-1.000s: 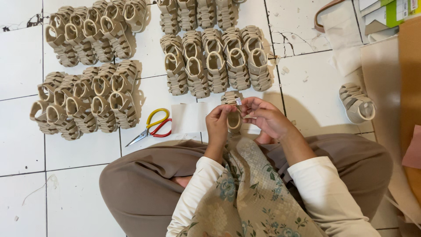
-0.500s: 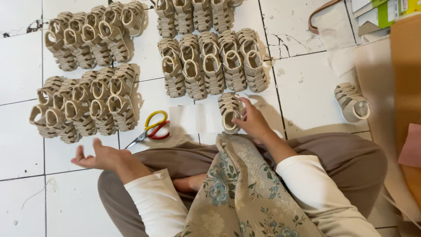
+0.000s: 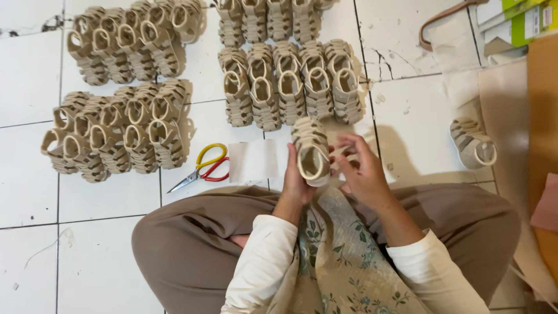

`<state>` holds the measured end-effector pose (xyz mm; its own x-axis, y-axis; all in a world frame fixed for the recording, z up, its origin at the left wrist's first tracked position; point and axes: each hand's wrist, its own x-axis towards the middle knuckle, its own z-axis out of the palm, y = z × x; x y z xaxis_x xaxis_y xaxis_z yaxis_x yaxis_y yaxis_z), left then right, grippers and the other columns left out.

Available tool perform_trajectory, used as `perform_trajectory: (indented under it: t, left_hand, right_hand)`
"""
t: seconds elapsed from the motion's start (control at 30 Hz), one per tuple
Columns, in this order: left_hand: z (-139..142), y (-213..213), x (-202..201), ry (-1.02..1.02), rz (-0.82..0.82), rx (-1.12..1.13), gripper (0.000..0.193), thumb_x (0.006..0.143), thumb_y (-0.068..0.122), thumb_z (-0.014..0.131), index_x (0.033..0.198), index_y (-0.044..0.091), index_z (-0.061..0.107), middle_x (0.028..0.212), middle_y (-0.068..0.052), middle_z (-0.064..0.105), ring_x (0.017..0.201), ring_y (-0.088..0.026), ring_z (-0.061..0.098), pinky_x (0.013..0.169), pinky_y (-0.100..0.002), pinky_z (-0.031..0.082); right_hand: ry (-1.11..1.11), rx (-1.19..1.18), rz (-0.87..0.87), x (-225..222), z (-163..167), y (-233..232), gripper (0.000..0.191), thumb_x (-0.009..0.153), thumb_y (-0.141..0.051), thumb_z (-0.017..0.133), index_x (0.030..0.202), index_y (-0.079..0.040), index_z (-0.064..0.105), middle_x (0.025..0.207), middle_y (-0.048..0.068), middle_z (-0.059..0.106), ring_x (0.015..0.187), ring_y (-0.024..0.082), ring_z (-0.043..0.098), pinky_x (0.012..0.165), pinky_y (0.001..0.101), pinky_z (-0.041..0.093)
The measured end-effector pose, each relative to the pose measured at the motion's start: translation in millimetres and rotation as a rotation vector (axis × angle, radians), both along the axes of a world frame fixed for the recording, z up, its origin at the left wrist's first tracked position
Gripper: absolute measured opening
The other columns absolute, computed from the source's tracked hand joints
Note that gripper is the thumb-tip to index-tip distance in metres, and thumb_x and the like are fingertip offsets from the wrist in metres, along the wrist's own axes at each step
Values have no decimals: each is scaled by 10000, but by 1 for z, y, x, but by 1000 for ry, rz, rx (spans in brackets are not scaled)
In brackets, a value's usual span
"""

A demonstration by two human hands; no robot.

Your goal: The person sits on a tiled floor and repeatedly picks up beige woven shoe uppers, inserts white insoles, and places the shoes into neat rows. The person handles the shoes one at a time, using both hands to align the insoles before stacking the finished units.

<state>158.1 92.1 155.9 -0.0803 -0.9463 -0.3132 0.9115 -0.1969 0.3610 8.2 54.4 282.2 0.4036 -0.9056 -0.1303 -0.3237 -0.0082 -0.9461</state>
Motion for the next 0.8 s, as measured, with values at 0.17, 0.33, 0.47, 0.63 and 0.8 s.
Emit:
perform_trajectory:
  t: [0.17,0.33,0.47,0.63,0.8]
  left_hand:
    - [13,-8,7,-136,35,30,825,1037,697,231,1366,24,575,1235,-143,688,1050,-239,684,916,-388,558]
    - [-9,-13,4,-140,72,146,728,1053,640,284,1373,60,584,1256,-91,690,1113,-203,675,987,-359,546]
    - [-21,-14,1,-154,80,65,734,1117,642,302,1415,25,563,1235,-118,661,1106,-227,636,986,-391,523]
    - [-15,-15,0,-172,56,108,728,1058,618,277,1449,51,511,1354,-109,638,1230,-221,621,1056,-372,504]
    - [-3,-15,1,-166,38,155,754,1053,631,260,1459,43,502,1358,-122,625,1236,-232,613,1056,-389,500]
  right_hand:
    - [402,-474,50,-1,-9,1,304,801,65,604,1094,-10,635,1488,214,419,1351,436,387,1099,545,375]
    - [477,-633,76,14,-33,-9,319,814,80,586,1123,13,633,1606,222,347,1473,472,286,1219,547,267]
    - [407,-636,163,16,-42,-13,334,883,31,624,1215,22,657,1691,144,277,1528,458,210,1224,548,248]
    - [500,-643,144,18,-41,-13,289,862,13,631,1149,23,663,1696,117,235,1541,456,163,1218,580,213]
    - [530,-687,116,21,-40,-11,300,894,22,604,1190,29,657,1716,142,185,1563,460,116,1230,596,194]
